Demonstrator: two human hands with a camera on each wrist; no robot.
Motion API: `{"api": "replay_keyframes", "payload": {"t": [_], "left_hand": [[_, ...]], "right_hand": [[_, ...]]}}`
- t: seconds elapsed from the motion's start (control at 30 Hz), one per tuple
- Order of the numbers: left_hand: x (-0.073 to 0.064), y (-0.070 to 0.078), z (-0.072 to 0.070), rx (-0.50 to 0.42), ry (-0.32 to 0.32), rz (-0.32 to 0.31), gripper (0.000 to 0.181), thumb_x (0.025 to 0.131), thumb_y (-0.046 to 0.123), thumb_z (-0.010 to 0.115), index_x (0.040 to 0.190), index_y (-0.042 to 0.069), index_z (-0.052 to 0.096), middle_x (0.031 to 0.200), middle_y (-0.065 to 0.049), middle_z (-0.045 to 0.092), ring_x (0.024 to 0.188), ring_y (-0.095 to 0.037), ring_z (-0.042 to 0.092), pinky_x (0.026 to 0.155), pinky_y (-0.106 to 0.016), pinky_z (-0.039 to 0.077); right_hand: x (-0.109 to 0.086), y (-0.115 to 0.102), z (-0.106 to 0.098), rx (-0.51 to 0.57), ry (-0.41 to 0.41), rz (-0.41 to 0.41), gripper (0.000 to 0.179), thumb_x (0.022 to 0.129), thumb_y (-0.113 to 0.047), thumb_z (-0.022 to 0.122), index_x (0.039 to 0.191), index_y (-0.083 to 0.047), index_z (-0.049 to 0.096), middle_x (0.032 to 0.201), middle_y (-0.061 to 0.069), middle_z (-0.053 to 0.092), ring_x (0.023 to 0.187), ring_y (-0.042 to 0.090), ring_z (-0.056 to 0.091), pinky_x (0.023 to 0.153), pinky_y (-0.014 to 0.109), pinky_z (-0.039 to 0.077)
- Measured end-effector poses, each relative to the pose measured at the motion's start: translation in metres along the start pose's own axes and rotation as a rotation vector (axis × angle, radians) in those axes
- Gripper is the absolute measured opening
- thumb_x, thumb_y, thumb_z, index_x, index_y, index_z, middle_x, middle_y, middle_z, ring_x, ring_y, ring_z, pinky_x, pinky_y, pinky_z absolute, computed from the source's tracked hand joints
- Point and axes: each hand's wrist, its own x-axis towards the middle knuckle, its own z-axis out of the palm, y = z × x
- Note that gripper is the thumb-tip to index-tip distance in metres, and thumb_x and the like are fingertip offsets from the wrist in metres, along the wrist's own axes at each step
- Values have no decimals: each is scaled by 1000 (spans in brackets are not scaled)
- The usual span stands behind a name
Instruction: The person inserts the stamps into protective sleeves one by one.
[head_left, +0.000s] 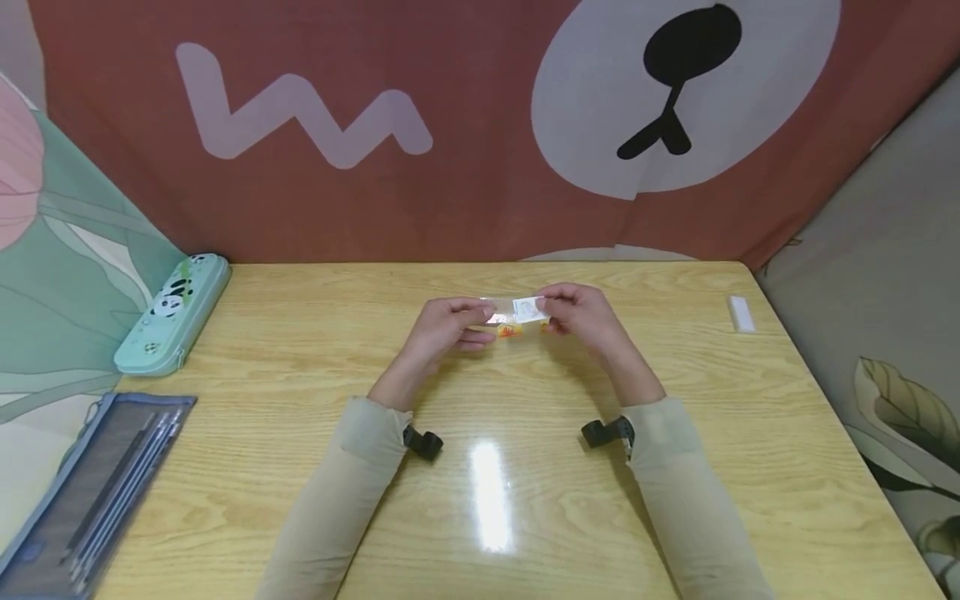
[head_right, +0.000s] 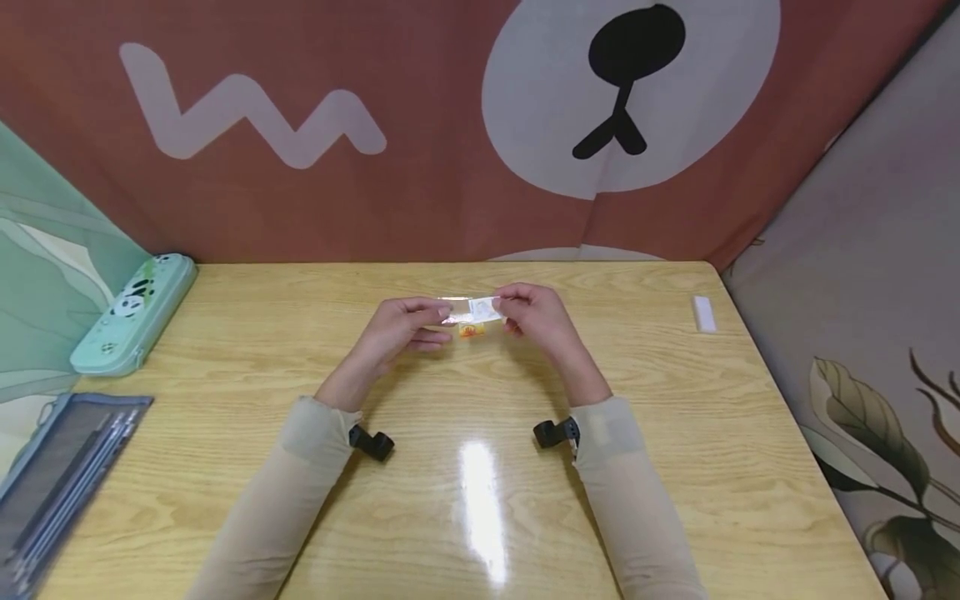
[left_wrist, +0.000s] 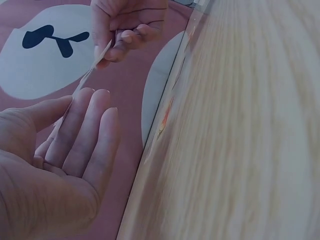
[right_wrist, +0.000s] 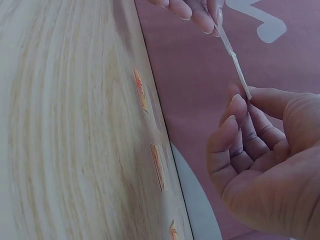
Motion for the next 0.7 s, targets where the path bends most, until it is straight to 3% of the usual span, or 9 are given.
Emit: {"api": "replay_keyframes", "payload": {"t": [0.2, 0.43, 0.7], "left_hand": [[1, 1, -1, -22, 1, 9, 28, 98, 12, 68, 123, 3, 71, 112, -16, 75, 73, -14, 76, 84, -42, 63], [2, 2, 0, -27, -2, 44, 28, 100, 11, 64, 125, 0, 70, 117, -19, 74, 74, -11, 76, 87, -42, 62], [0, 0, 3, -13, -9, 31, 30, 99, 10, 66, 125, -4, 68, 118, -21, 73, 71, -11, 75, 84, -39, 64]], "right_hand": [[0, -2, -2, -8, 8, 17, 27, 103, -20, 59, 121, 0, 65, 90, -3, 63, 70, 9, 58, 74, 32, 58], [-1, -4, -2, -8, -1, 15, 26, 103, -19, 59, 120, 0, 66, 88, -5, 62, 69, 10, 57, 72, 30, 57], [-4, -3, -2, -32, -11, 4, 29, 102, -22, 62, 120, 0, 66, 87, -4, 61, 71, 11, 57, 75, 31, 56]]}}
